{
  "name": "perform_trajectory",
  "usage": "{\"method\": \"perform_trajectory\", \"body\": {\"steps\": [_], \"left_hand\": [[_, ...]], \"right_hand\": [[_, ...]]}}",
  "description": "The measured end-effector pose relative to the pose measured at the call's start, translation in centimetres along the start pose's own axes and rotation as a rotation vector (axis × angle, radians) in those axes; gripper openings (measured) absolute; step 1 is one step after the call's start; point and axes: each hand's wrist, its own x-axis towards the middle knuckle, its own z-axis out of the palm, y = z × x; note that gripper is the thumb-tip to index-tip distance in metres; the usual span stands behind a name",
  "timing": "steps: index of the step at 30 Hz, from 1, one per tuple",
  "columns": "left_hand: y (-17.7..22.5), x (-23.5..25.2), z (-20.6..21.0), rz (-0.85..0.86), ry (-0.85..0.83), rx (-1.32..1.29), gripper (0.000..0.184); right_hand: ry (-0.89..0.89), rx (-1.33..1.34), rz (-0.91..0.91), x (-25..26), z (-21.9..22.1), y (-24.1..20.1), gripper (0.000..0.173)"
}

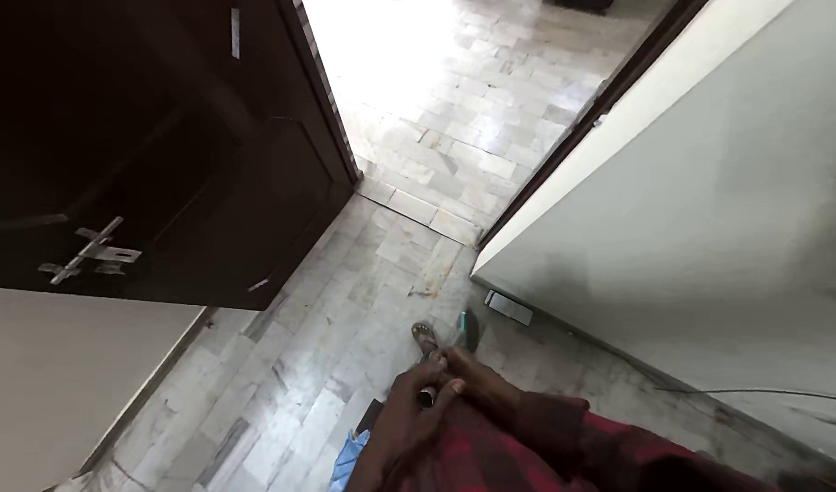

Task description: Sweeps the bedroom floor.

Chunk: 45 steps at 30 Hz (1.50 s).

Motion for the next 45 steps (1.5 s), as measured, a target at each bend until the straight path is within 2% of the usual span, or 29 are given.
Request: {"method": "perform_trajectory", "body": {"steps": [2,4,7,8,12,16,19,22,25,27,29,34,38,41,43,45], "left_hand": [[0.2,0.8,-0.4,0.06,0.023,0.091,0.037],[0.8,1.4,-1.4,0.07,0.034,0.213,0.038],[1.8,2.1,-2.6,-0.039,0.05,0.356,0.044],[2.1,2.4,-2.8,-0.075,0.066,0.393,0.045],[2.5,4.0,-3.2,-0.141,0.189,0.477,0.045],[4.3,4.7,-2.9,-0.194,0.229,0.492,0.048],[5.2,4.7,-2.5,-0.112,0.285,0.473,0.047],[5.1,4.0,-3.0,0.011,0.358,0.433,0.044],[4.6,3.6,-3.7,0.166,0.391,0.273,0.039],[3.8,3.6,-4.1,0.211,0.39,0.16,0.038],[2.6,3.4,-4.6,0.164,0.394,0.085,0.036],[-0.6,2.6,-7.0,-0.187,0.33,-0.034,0.044],[-4.3,1.6,-9.6,-0.2,0.276,-0.053,0.044],[-5.3,-0.2,-12.9,-0.271,0.241,-0.043,0.043],[-5.8,-1.7,-15.4,-0.292,0.293,-0.052,0.043],[-6.2,-3.9,-18.4,-0.314,0.348,-0.042,0.043]], "right_hand": [[0.011,0.052,0.057,2.7,1.3,-0.8,0.011],[-0.046,-0.003,0.072,4.7,3.0,-1.9,0.012],[-0.125,-0.445,0.061,6.6,6.5,-4.3,0.02],[-0.164,-0.488,0.085,7.0,7.6,-4.7,0.019],[-0.257,-0.337,0.203,10.6,10.5,-4.9,0.016],[-0.29,-0.241,0.259,12.3,10.8,-4.5,0.018],[-0.325,-0.162,0.26,11.0,10.2,-5.6,0.023],[-0.214,-0.181,0.198,8.5,10.7,-7.2,0.028],[-0.095,-0.292,0.086,6.2,10.8,-8.7,0.03],[0.0,-0.357,-0.002,5.6,10.6,-9.1,0.029],[0.089,-0.373,-0.061,6.1,10.3,-8.9,0.03],[0.2,-0.325,-0.129,10.3,9.3,-7.2,0.019],[0.179,-0.406,-0.062,13.1,11.1,-5.5,0.014],[0.052,-0.621,-0.023,14.5,13.9,-3.4,0.018],[-0.032,-0.931,-0.067,15.4,17.0,-2.2,0.021],[-0.059,-1.234,-0.063,15.7,22.1,-0.6,0.025]]}}
